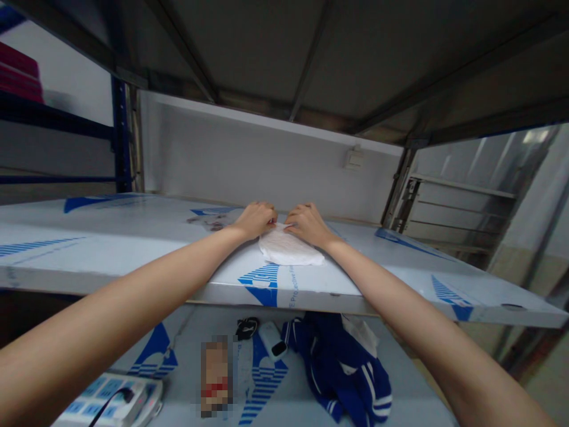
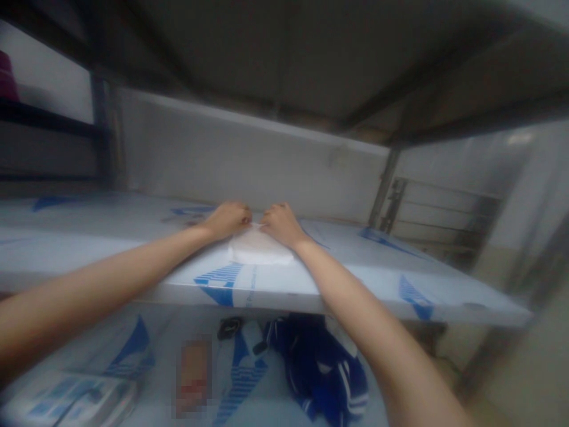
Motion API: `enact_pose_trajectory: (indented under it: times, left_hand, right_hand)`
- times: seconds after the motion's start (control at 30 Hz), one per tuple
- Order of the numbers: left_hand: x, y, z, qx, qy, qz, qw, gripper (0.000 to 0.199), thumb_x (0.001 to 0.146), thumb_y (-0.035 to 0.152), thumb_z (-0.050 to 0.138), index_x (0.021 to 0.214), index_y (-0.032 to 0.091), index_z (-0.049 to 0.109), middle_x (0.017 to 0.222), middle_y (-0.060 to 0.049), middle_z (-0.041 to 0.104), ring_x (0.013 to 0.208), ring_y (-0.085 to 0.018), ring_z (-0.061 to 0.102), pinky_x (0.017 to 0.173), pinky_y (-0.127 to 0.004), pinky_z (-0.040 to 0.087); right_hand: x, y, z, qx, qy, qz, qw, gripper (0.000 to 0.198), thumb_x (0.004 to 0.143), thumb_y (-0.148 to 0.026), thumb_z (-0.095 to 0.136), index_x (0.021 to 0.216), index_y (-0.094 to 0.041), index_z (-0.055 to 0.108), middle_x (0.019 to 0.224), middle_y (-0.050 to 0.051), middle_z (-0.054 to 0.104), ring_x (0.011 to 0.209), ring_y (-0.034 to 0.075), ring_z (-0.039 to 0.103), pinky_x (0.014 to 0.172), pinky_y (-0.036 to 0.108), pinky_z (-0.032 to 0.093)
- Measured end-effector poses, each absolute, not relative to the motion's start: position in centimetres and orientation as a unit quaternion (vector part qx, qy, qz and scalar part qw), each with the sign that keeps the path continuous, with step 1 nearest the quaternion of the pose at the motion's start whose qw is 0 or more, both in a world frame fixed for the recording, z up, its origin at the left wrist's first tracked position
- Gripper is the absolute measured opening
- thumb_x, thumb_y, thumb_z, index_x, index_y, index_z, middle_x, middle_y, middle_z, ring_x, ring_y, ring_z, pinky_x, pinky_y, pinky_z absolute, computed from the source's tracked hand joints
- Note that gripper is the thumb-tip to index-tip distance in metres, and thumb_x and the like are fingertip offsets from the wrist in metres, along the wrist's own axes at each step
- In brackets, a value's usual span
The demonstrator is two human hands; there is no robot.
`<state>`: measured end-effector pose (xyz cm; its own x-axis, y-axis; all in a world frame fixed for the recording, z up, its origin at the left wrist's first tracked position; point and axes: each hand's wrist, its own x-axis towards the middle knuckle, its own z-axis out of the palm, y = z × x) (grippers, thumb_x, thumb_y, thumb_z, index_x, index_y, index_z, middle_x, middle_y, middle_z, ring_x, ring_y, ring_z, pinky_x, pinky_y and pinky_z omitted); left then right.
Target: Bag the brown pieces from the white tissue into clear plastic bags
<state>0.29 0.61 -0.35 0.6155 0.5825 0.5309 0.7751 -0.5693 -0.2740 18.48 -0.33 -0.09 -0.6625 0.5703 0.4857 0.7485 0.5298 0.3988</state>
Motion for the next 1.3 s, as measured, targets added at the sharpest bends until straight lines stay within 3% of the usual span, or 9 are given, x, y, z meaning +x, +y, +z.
enact_pose_trajectory:
  times: [0.07, 0.23, 0.4, 0.5, 0.73, 0.9, 1.07, 1.3]
  left_hand:
    - [0.3, 0.4, -0.1, -0.865, -0.371, -0.194, 0.278, 0.016, 0.084, 0.019, 0.05, 0.081, 0.016, 0.066, 0.091, -0.008, 0.063, 0.095, -0.023, 0.055, 0.074, -0.031, 0.036]
    - [0.3, 0.1, 0.1, -0.872, -0.336, -0.192, 0.298, 0.016, 0.083, 0.02, 0.052, 0.078, 0.016, 0.067, 0.091, -0.007, 0.062, 0.096, -0.023, 0.052, 0.076, -0.032, 0.033]
    - [0.3, 0.1, -0.2, -0.873, -0.329, -0.211, 0.292, 0.021, 0.084, 0.03, 0.054, 0.099, 0.018, 0.063, 0.102, -0.007, 0.061, 0.1, -0.022, 0.051, 0.08, -0.032, 0.032]
    - [0.5, 0.0, -0.3, -0.878, -0.33, -0.178, 0.299, 0.016, 0.086, 0.023, 0.051, 0.092, 0.017, 0.064, 0.095, -0.007, 0.064, 0.095, -0.022, 0.053, 0.077, -0.031, 0.032]
    - [1.5, -1.0, 0.1, -0.844, -0.188, -0.144, 0.481, 0.019, 0.086, 0.009, 0.046, 0.082, 0.012, 0.064, 0.082, -0.01, 0.065, 0.089, -0.022, 0.054, 0.072, -0.033, 0.035]
    - [0.7, -2.2, 1.2, -0.771, -0.105, -0.199, 0.596, 0.025, 0.085, 0.004, 0.043, 0.079, 0.015, 0.065, 0.077, -0.006, 0.065, 0.082, -0.017, 0.055, 0.081, -0.033, 0.039]
    - [-0.7, -2.7, 1.3, -0.778, -0.078, -0.211, 0.586, 0.024, 0.081, 0.004, 0.049, 0.077, 0.021, 0.066, 0.078, -0.001, 0.066, 0.082, -0.015, 0.056, 0.089, -0.032, 0.039]
    - [-1.0, -2.8, 0.6, -0.788, -0.082, -0.153, 0.59, 0.025, 0.082, 0.005, 0.046, 0.081, 0.02, 0.066, 0.088, -0.001, 0.068, 0.088, -0.016, 0.056, 0.087, -0.029, 0.039]
  right_hand:
    - [18.5, -0.5, 0.0, -0.376, -0.858, -0.311, 0.158, 0.016, 0.085, -0.028, 0.056, 0.087, -0.018, 0.068, 0.098, 0.005, 0.066, 0.098, 0.02, 0.049, 0.088, 0.036, 0.024]
    - [18.7, -0.6, 0.0, -0.378, -0.848, -0.326, 0.177, 0.019, 0.085, -0.031, 0.055, 0.082, -0.016, 0.067, 0.106, 0.008, 0.061, 0.1, 0.022, 0.047, 0.087, 0.037, 0.024]
    - [18.6, -0.7, -0.3, -0.376, -0.85, -0.335, 0.156, 0.017, 0.085, -0.029, 0.055, 0.085, -0.016, 0.066, 0.108, 0.008, 0.059, 0.102, 0.022, 0.046, 0.087, 0.036, 0.024]
    - [18.5, -0.7, -0.3, -0.371, -0.851, -0.344, 0.144, 0.018, 0.085, -0.029, 0.053, 0.084, -0.015, 0.065, 0.107, 0.008, 0.06, 0.1, 0.022, 0.046, 0.086, 0.035, 0.025]
    - [19.0, -1.1, 0.3, -0.362, -0.816, -0.416, 0.172, 0.018, 0.087, -0.028, 0.051, 0.086, -0.013, 0.062, 0.096, 0.009, 0.062, 0.092, 0.022, 0.046, 0.077, 0.033, 0.028]
    - [19.3, -1.6, 0.3, -0.339, -0.765, -0.505, 0.212, 0.017, 0.089, -0.025, 0.047, 0.095, -0.016, 0.061, 0.103, 0.008, 0.062, 0.091, 0.021, 0.046, 0.078, 0.034, 0.027]
    - [19.6, -1.8, 0.1, -0.326, -0.73, -0.549, 0.242, 0.017, 0.09, -0.022, 0.043, 0.095, -0.021, 0.06, 0.112, 0.005, 0.06, 0.096, 0.02, 0.046, 0.084, 0.035, 0.024]
    - [20.0, -1.4, 0.0, -0.284, -0.743, -0.56, 0.232, 0.014, 0.089, -0.02, 0.047, 0.091, -0.021, 0.061, 0.111, 0.004, 0.061, 0.1, 0.02, 0.044, 0.088, 0.035, 0.022]
